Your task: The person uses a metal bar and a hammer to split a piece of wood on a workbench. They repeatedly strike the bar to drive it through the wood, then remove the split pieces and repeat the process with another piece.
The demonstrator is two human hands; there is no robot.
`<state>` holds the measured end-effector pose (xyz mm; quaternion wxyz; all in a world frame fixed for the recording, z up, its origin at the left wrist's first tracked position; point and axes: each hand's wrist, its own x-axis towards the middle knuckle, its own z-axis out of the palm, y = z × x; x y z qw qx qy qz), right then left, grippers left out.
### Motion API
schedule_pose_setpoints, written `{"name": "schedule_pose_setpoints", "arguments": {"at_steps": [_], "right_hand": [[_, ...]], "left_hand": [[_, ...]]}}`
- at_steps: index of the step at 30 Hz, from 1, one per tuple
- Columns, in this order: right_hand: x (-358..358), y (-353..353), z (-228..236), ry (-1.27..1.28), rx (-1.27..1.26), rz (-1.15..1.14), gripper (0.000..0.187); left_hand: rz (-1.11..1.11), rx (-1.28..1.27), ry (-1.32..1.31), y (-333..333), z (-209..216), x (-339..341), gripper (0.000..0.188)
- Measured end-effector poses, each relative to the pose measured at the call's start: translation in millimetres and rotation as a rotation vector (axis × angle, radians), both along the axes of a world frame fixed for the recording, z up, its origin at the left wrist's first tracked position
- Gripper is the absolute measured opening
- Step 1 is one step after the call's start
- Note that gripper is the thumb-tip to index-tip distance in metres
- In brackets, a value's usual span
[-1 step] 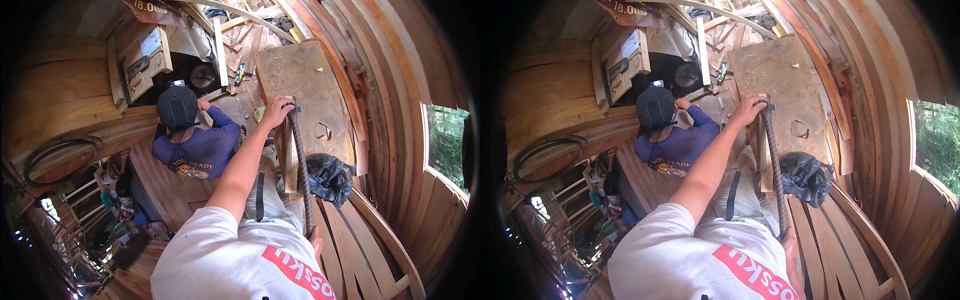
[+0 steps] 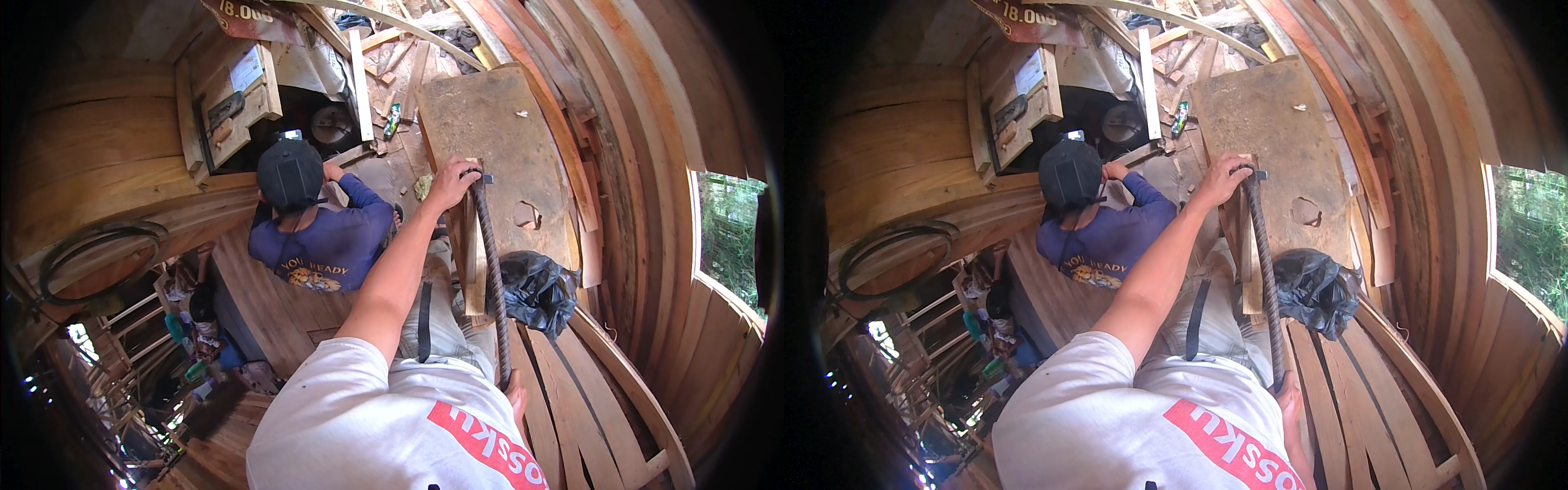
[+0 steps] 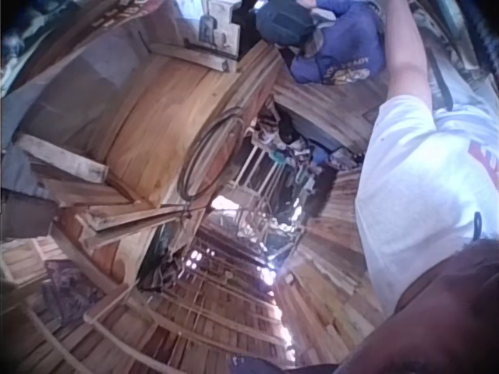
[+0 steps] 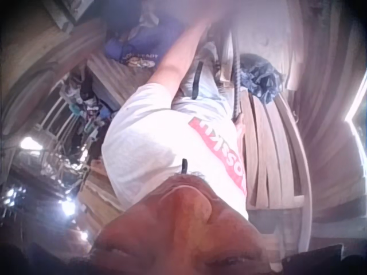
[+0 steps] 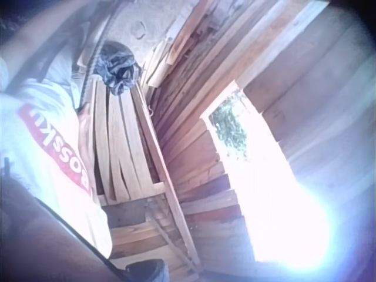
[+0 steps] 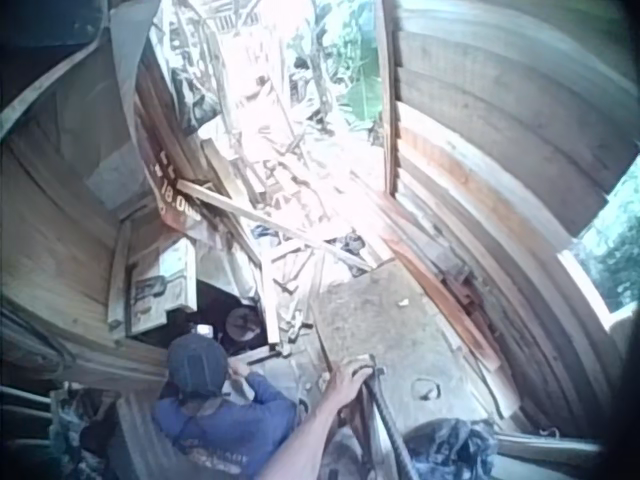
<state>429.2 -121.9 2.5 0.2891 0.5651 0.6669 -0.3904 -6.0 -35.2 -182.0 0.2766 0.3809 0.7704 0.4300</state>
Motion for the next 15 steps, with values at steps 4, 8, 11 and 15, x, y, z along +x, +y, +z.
{"name": "schedule_pose_setpoints", "arguments": {"at_steps": [4,8,11,15], "right_hand": [[-2,2,-3,0.124,-0.063,-0.142,0.022],[-17,9,8,0.151,-0.104,-0.177,0.022],[-17,8,4,0.128,-0.126,-0.196,0.021],[-5,8,-13,0.135,-0.1,-0.181,0.018]], "left_hand": [[-0.001,-0.016,-0.054,1,1,0,0.023],[-0.016,-0.028,-0.094,2,1,-2,0.023],[-0.009,-0.009,-0.135,2,1,-1,0.022],[0.01,-0.018,-0.119,-1,3,1,0.021]]}}
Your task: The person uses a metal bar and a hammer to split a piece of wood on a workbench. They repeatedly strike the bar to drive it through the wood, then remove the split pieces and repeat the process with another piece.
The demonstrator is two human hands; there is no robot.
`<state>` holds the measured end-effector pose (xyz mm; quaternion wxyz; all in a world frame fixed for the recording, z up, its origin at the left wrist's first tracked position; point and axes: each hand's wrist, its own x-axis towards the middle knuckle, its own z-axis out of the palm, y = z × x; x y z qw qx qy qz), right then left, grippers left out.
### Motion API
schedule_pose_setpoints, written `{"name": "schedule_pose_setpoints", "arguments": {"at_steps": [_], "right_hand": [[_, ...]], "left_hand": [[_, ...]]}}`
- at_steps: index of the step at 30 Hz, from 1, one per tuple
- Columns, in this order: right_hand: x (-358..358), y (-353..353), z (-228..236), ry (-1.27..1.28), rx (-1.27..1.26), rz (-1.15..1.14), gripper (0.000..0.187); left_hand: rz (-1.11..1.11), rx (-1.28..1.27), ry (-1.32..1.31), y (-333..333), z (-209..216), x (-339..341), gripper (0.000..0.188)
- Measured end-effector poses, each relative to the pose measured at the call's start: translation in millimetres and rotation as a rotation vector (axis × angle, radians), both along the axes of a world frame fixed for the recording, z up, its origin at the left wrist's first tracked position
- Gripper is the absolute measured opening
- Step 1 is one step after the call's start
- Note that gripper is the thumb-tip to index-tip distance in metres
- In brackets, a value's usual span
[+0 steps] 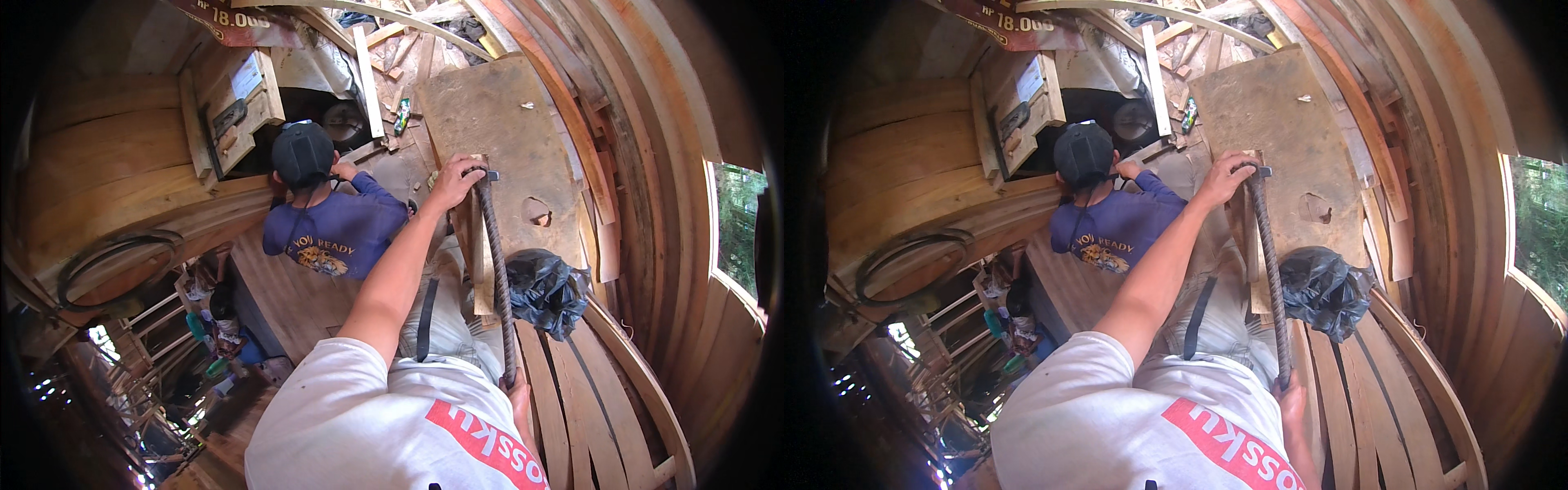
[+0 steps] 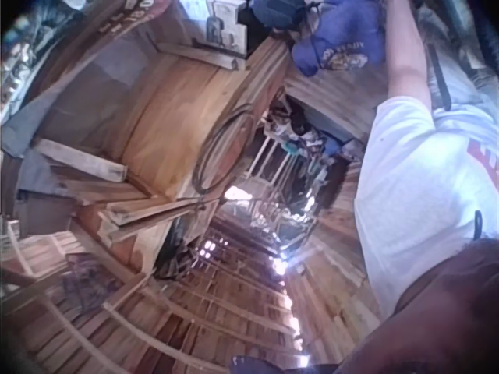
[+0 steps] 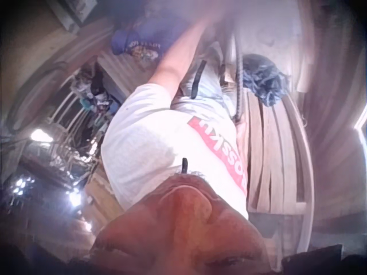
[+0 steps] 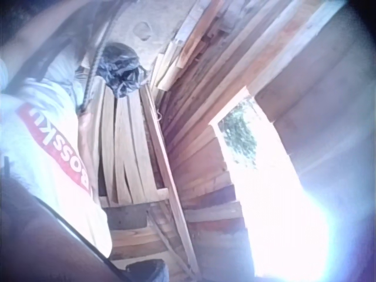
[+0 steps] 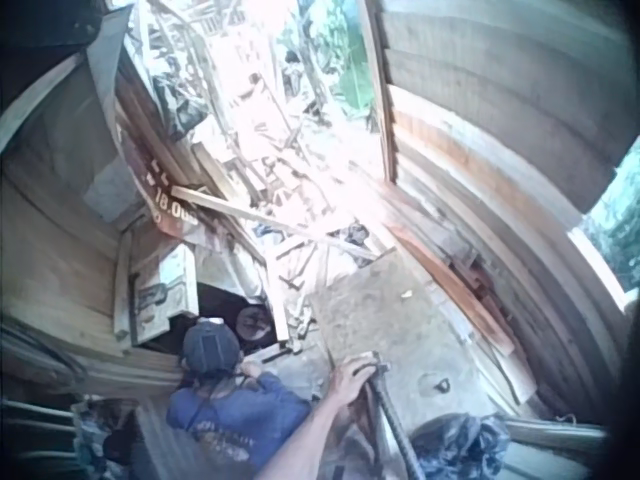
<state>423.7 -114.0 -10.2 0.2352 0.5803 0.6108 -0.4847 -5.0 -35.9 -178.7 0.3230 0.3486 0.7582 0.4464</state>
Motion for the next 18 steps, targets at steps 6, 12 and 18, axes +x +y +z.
{"name": "schedule_pose_setpoints", "arguments": {"at_steps": [6,12,18], "right_hand": [[-3,-5,-2,-0.047,0.005,0.033,0.016],[3,-12,-8,-0.046,0.022,0.045,0.016],[4,-16,-13,-0.059,0.012,0.031,0.018]], "left_hand": [[-0.035,0.015,0.012,2,-2,-1,0.021],[-0.007,0.004,-0.008,-1,4,0,0.021],[-0.004,0.011,-0.008,-4,3,-2,0.021]]}}
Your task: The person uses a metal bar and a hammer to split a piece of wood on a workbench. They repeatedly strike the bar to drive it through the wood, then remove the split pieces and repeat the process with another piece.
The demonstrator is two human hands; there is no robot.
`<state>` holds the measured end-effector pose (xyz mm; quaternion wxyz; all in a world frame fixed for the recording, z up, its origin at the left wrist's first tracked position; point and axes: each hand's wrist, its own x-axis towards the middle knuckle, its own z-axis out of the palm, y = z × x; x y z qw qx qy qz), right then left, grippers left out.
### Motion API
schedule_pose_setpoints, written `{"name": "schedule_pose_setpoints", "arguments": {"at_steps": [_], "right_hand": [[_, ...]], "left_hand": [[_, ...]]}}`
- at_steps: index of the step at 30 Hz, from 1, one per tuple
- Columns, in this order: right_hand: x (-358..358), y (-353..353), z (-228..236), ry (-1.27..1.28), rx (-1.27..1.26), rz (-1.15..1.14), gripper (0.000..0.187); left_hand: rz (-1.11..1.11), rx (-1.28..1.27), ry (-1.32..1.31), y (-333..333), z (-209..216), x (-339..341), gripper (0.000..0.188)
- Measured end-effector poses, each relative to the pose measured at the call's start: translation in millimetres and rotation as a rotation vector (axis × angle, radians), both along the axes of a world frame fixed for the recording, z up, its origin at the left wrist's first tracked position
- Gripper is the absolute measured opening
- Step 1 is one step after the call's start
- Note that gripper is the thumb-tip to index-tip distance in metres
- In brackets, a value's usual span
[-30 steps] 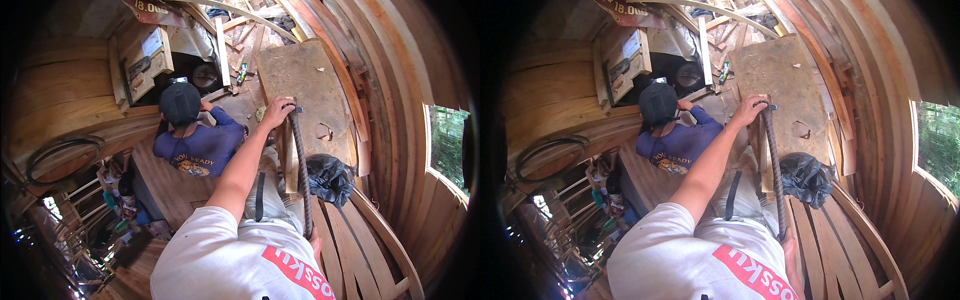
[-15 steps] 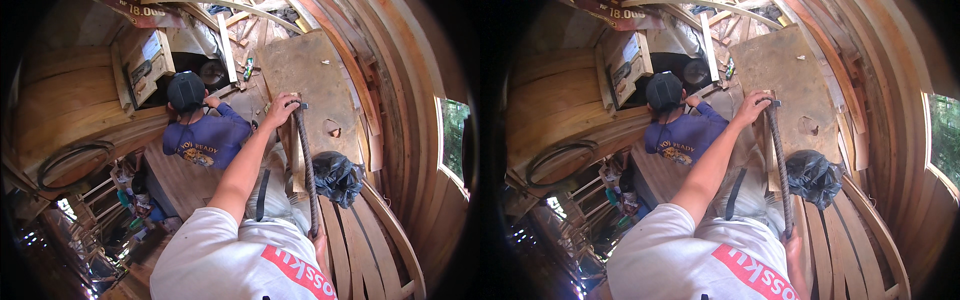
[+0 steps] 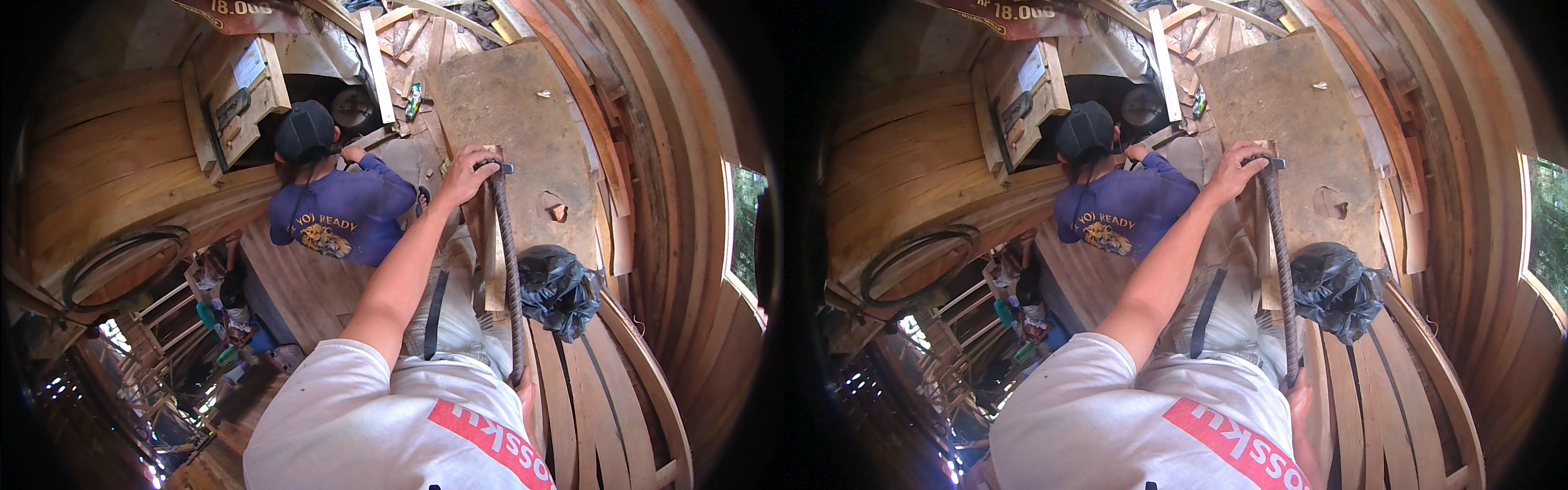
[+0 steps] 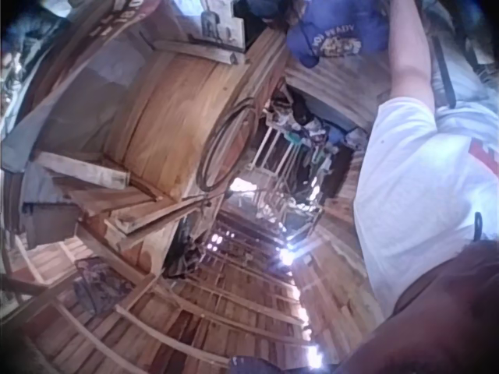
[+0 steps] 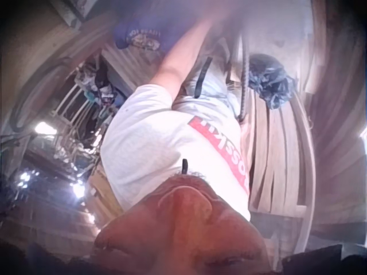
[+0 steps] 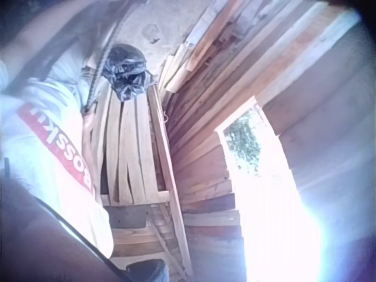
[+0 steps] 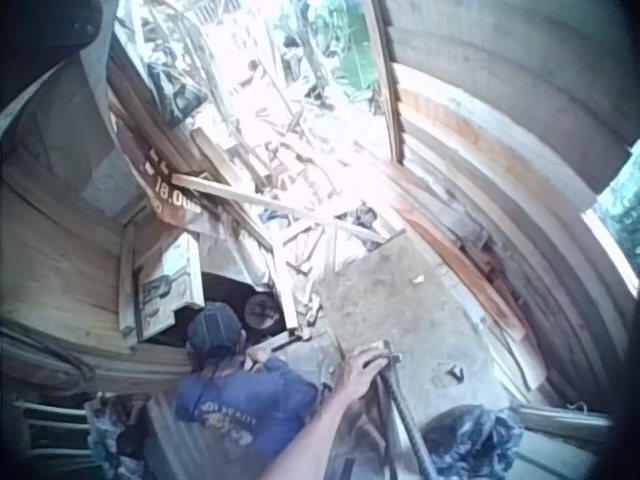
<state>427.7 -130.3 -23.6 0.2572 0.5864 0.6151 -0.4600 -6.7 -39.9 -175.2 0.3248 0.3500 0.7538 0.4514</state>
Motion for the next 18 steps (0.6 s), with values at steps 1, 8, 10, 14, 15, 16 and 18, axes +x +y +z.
{"name": "schedule_pose_setpoints", "arguments": {"at_steps": [1,8,10,14,15,16,18], "right_hand": [[1,-1,-1,0.01,-0.01,-0.007,0.018],[7,-8,-11,-0.049,0.018,0.056,0.02],[4,-5,-8,-0.046,0.025,0.051,0.019],[7,-16,-14,-0.052,0.053,0.029,0.02],[6,-18,-13,-0.043,0.062,0.013,0.02],[6,-19,-12,-0.035,0.07,-0.003,0.02],[10,-22,-17,-0.042,0.113,0.035,0.02]], "left_hand": [[-0.005,0.006,-0.006,-1,-2,-1,0.022],[0.034,-0.03,-0.097,1,1,-1,0.031],[0.03,-0.027,-0.123,3,0,0,0.032],[-0.014,0.004,-0.105,16,-4,7,0.031],[-0.036,0.019,-0.077,19,-6,9,0.031],[-0.043,0.021,-0.066,22,-8,10,0.03],[-0.057,0.025,-0.045,28,-12,12,0.028]]}}
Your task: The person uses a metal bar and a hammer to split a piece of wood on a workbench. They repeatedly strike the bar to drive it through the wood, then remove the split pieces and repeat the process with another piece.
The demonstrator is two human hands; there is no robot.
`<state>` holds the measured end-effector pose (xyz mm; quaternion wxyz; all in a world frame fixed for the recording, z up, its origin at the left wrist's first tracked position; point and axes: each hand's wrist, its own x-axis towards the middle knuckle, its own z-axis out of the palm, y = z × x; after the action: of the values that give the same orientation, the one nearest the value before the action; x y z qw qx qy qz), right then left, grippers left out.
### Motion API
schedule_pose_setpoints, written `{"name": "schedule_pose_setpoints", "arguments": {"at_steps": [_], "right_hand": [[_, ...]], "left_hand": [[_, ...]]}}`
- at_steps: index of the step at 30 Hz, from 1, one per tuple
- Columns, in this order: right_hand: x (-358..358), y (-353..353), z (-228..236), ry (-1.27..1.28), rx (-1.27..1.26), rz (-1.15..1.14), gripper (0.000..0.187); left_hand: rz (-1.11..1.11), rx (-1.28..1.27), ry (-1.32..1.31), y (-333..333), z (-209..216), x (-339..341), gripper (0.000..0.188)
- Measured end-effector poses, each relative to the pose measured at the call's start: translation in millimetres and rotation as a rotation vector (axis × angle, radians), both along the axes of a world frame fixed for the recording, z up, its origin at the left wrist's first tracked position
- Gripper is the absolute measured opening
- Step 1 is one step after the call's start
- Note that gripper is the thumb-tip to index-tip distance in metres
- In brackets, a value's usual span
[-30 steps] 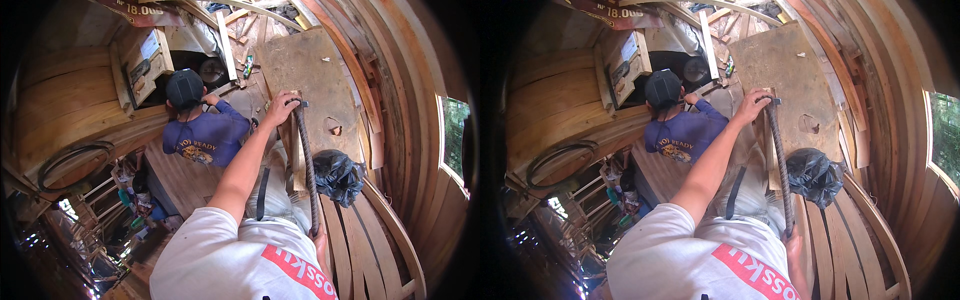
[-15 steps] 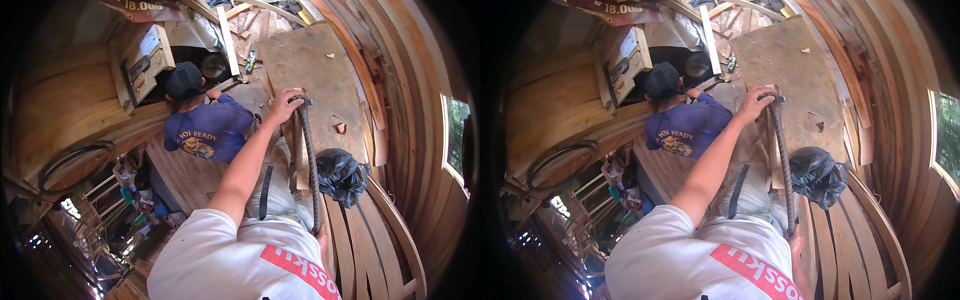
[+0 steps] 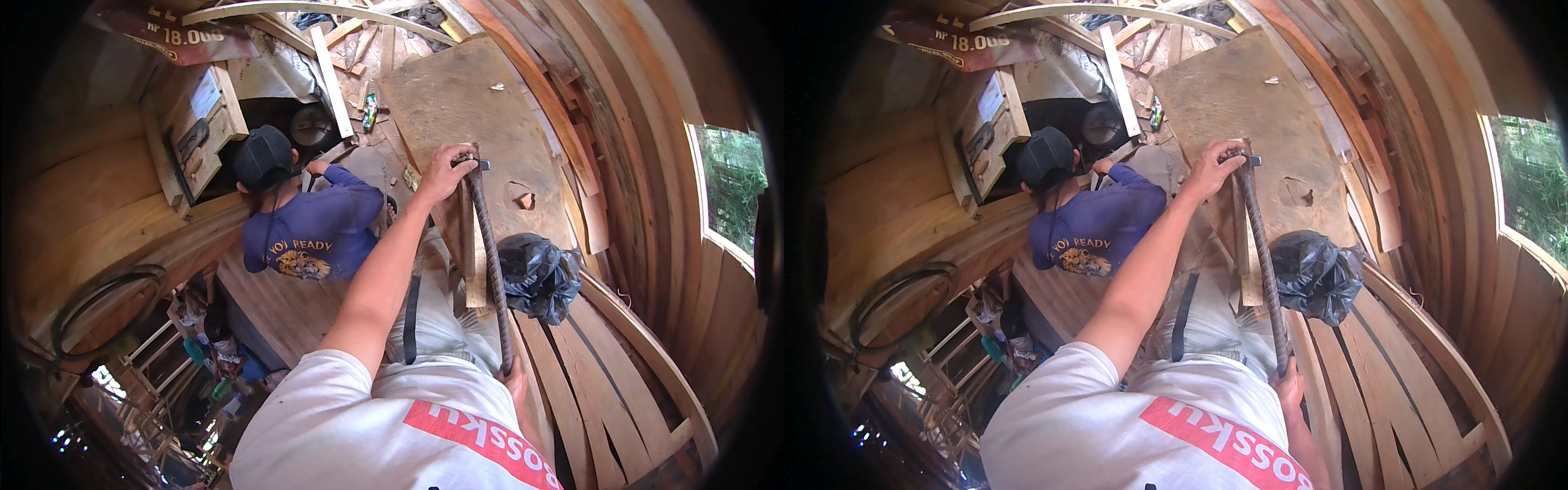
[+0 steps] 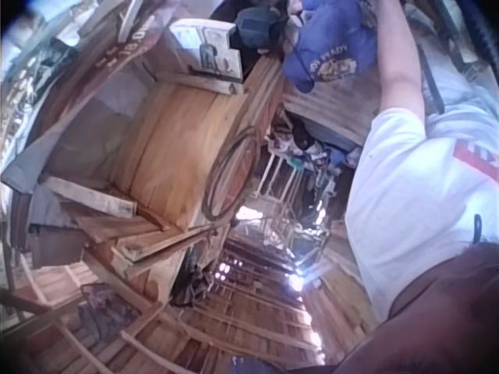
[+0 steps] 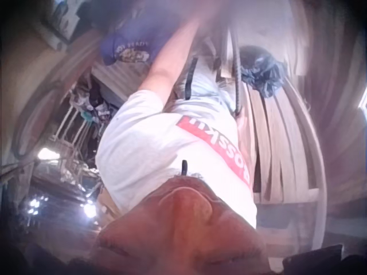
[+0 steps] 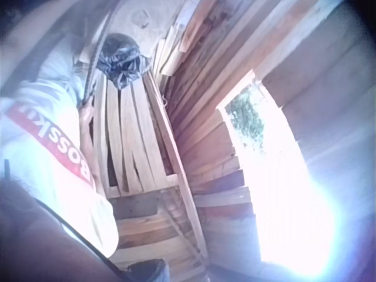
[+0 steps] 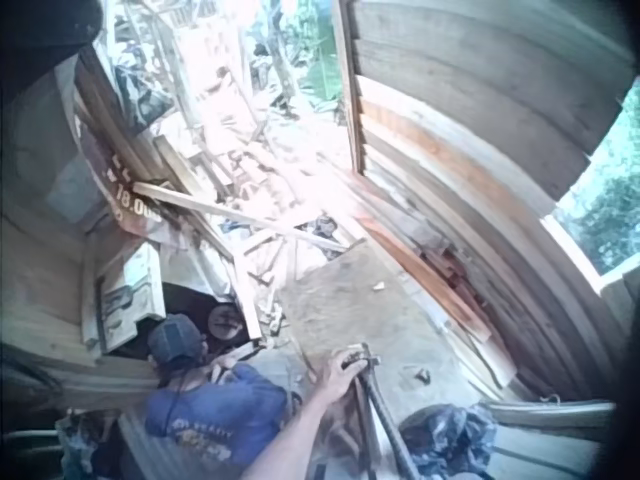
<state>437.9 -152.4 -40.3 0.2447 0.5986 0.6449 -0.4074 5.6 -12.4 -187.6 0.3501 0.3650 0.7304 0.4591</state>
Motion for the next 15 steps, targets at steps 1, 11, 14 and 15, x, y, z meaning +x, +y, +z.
{"name": "schedule_pose_setpoints", "arguments": {"at_steps": [1,11,14,15], "right_hand": [[1,-2,-4,-0.001,0.02,0.018,0.021],[3,-6,-23,0.08,0.024,-0.024,0.026],[-1,-3,-25,0.083,0.136,0.029,0.026],[3,-4,-31,0.08,0.137,0.029,0.026]], "left_hand": [[-0.005,0.001,-0.009,2,0,1,0.027],[-0.052,0.032,0.079,5,4,0,0.023],[-0.064,0.026,0.033,8,-2,1,0.026],[-0.069,0.031,0.051,11,-2,2,0.026]]}}
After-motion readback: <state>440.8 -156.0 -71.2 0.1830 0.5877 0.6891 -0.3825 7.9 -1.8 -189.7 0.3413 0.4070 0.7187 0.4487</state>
